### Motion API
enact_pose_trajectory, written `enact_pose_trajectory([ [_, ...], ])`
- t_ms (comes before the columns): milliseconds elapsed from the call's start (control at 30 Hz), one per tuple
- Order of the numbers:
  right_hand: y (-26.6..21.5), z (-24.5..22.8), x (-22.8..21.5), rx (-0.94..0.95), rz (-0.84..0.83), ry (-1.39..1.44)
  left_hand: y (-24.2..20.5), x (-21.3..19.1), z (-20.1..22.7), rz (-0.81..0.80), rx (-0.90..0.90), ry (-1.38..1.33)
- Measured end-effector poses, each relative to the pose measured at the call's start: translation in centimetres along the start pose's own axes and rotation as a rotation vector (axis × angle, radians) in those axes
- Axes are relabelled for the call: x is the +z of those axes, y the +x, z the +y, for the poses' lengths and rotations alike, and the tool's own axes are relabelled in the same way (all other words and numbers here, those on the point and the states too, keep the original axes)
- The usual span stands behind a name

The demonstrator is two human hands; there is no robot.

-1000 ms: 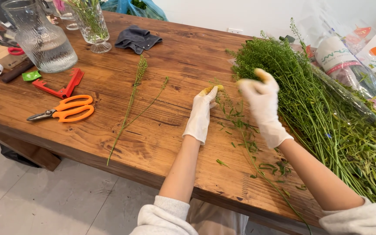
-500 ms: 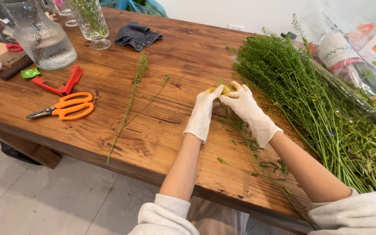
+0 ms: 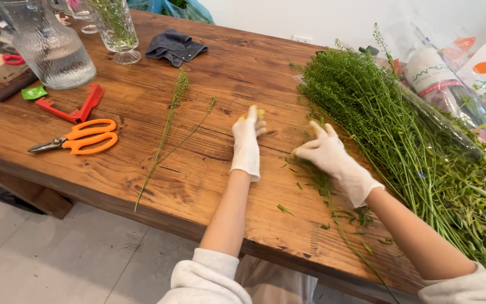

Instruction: The person strips leaves and small branches from long green herb stems by hand. They hold each stem and pull the foliage downward, discarding the debris onto the wooden table while setting the cleaned stems aside.

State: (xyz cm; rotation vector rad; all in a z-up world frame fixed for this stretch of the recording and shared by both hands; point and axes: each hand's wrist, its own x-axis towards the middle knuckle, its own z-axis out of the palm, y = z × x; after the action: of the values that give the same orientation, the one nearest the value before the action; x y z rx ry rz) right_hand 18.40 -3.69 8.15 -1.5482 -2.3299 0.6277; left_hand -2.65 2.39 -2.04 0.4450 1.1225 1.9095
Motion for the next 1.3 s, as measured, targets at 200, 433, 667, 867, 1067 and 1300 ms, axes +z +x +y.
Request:
enact_pose_trajectory([
  [200,4.0,4.3,-1.0,-0.142,0.168,0.296,-8.8,2.9,4.2,-0.355,-0.015,0.334],
  [433,3.6,0.7,-1.6,-0.15,0.279,0.625,-8.6,5.1,-0.9,-0.623,-0.039,0.446],
  [667,-1.6,0.7,-5.0,-0.074,0.612,0.667,-6.3,3.8,-0.7,-0.45,-0.05,0.322],
  [867,-2.4,1.7,-2.1,0.316,0.119,0.827,-6.5,4.5,-0.7,-0.413,-0.054,0.329],
  [1067,1.9,5.5,0.9,0.358,0.148,0.997,-8.3,5.0,0.3,-0.393,0.014,0.303],
  [1300,3.6,5.7,0.7,0.365,0.258,1.044,-13.1,6.7,-0.4,-0.352,0.406,0.534],
])
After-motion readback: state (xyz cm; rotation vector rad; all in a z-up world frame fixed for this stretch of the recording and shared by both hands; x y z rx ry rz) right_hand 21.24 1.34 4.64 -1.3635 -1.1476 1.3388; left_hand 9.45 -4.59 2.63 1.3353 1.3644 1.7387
